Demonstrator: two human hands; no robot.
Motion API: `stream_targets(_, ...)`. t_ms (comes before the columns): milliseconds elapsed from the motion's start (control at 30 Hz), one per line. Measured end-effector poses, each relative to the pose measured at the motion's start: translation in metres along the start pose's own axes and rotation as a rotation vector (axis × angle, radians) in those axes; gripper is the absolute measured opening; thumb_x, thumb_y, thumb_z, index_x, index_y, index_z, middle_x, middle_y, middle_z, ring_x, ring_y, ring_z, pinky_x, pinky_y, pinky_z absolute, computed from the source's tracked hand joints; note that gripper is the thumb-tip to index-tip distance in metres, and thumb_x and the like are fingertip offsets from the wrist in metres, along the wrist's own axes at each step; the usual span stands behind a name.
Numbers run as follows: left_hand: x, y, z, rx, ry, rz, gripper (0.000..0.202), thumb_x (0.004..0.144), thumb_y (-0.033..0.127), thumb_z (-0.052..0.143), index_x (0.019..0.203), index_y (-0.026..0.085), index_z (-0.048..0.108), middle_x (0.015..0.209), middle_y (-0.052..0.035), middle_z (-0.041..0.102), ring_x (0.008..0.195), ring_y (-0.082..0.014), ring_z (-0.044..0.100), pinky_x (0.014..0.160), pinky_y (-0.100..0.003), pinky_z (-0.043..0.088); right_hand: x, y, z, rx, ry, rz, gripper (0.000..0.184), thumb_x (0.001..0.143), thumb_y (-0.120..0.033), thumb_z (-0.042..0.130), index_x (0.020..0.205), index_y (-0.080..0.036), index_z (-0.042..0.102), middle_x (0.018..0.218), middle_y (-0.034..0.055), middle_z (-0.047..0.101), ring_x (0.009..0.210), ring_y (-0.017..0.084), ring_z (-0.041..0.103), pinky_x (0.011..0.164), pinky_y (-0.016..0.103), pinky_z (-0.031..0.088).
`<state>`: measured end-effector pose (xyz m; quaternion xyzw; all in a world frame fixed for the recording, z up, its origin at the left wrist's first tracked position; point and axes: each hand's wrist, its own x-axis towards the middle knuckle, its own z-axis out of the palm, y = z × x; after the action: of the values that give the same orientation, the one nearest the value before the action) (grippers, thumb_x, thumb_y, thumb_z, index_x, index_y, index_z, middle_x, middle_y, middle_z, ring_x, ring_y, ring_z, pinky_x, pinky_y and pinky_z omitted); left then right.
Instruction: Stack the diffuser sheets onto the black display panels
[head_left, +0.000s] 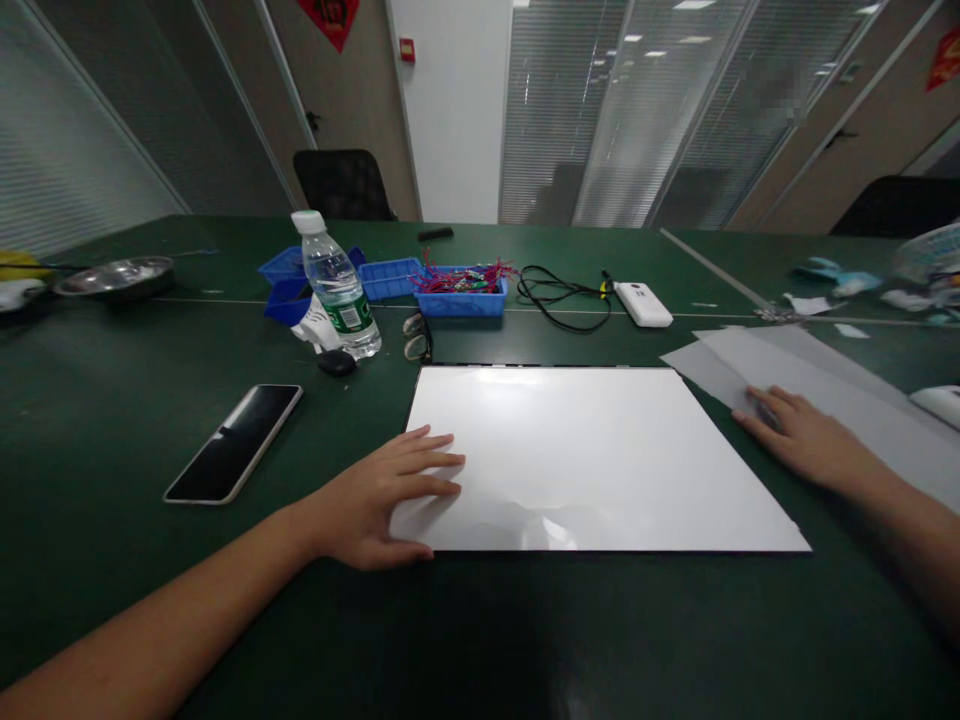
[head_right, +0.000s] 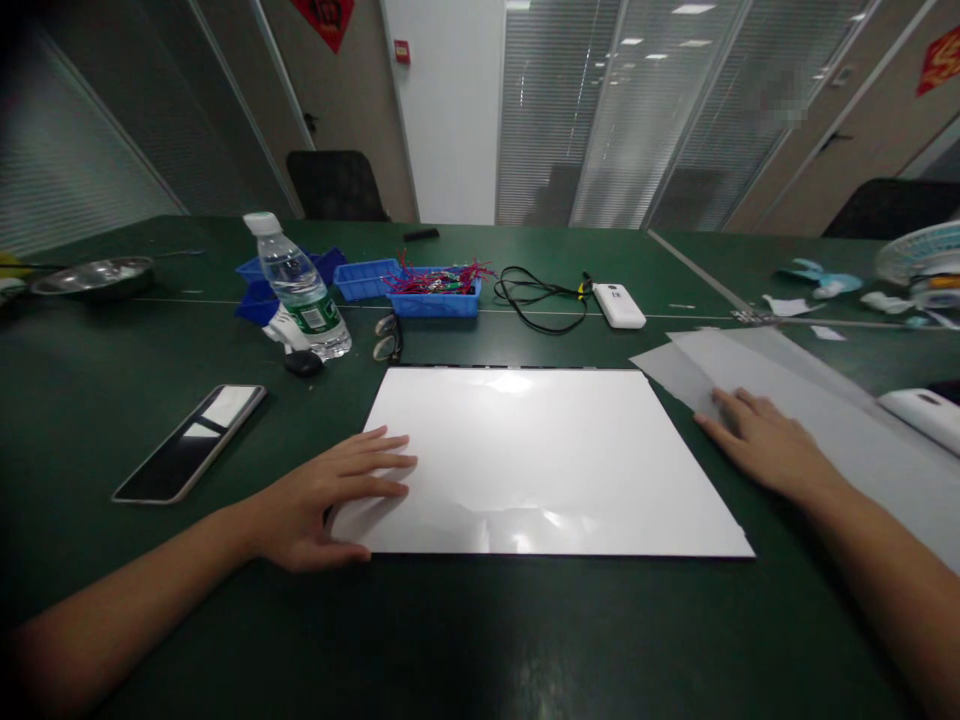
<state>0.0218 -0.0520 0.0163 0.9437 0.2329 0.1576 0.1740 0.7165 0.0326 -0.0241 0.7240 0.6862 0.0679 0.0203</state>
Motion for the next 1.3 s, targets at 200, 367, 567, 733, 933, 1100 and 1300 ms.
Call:
stream_targets(200,0.001,0.002,-0.002,-0.002,0.0,-0.006,0.069,0.089,0.048,0.083,0.151,0.028,0.062,0.164,-0.0135,0.059,0.159,-0.0395,0.046,0.135,-0.066,0.026,-0.013,-0.028,-0.035,0.049,-0.058,0.043,0.086,0.107,-0.074,0.021,0.16,-0.017,0.057,0.161,0.0203,0.056,0.138,0.039,0.061,0.108,0.053,0.053)
stream_targets(367,0.002,0.003,-0.004,0.0,-0.007,-0.007,0.07,0.087,0.047,0.084,0.151,0.029,0.062,0.164,-0.0136,0.059,0.159,-0.0399,0.046,0.135,-0.066,0.027,-0.02,-0.046,-0.058,-0.03,-0.024,0.214,0.081,0.107,-0.067,0.014,0.146,-0.022,0.069,0.122,0.0199,0.077,0.1,0.039,0.072,0.08,0.048,0.052)
stream_targets(567,0.001,0.002,-0.002,-0.006,0.003,-0.01,0.07,0.088,0.048,0.084,0.151,0.03,0.062,0.164,-0.0128,0.059,0.159,-0.0393,0.046,0.136,-0.065,0.026,-0.022,-0.046,-0.059,0.016,0.079,0.256,0.072,0.104,-0.069,0.03,0.14,-0.025,0.075,0.117,0.0149,0.08,0.093,0.037,0.07,0.074,0.045,0.048)
stream_targets(733,0.001,0.001,-0.001,-0.002,0.008,0.0,0.07,0.088,0.05,0.084,0.151,0.029,0.063,0.163,-0.0131,0.06,0.158,-0.0397,0.047,0.135,-0.066,0.028,-0.025,-0.05,-0.059,0.036,0.1,0.253,0.065,0.102,-0.066,0.036,0.139,-0.029,0.076,0.117,0.0096,0.081,0.095,0.036,0.071,0.075,0.044,0.049)
stream_targets(933,0.001,0.001,-0.002,-0.001,-0.001,-0.011,0.069,0.088,0.049,0.084,0.15,0.029,0.064,0.163,-0.0128,0.06,0.158,-0.0397,0.047,0.135,-0.066,0.028,-0.025,-0.055,-0.056,0.092,0.082,0.156,0.068,0.102,-0.069,0.041,0.149,-0.028,0.068,0.134,0.0103,0.076,0.111,0.036,0.073,0.09,0.046,0.054)
stream_targets(1100,0.001,0.001,-0.002,-0.005,0.005,-0.009,0.07,0.088,0.049,0.084,0.151,0.03,0.063,0.163,-0.0128,0.059,0.159,-0.0401,0.046,0.135,-0.065,0.028,-0.018,-0.054,-0.042,0.074,0.012,0.02,0.08,0.108,-0.061,0.027,0.161,-0.006,0.052,0.159,0.024,0.057,0.139,0.039,0.061,0.111,0.049,0.051)
stream_targets(1300,0.002,0.002,-0.002,0.0,0.005,-0.003,0.069,0.088,0.049,0.084,0.151,0.028,0.064,0.163,-0.0134,0.06,0.159,-0.0405,0.046,0.135,-0.066,0.028,-0.023,-0.061,-0.054,-0.023,-0.052,0.065,0.077,0.109,-0.062,0.023,0.163,-0.016,0.054,0.148,0.0227,0.067,0.123,0.04,0.07,0.096,0.05,0.057)
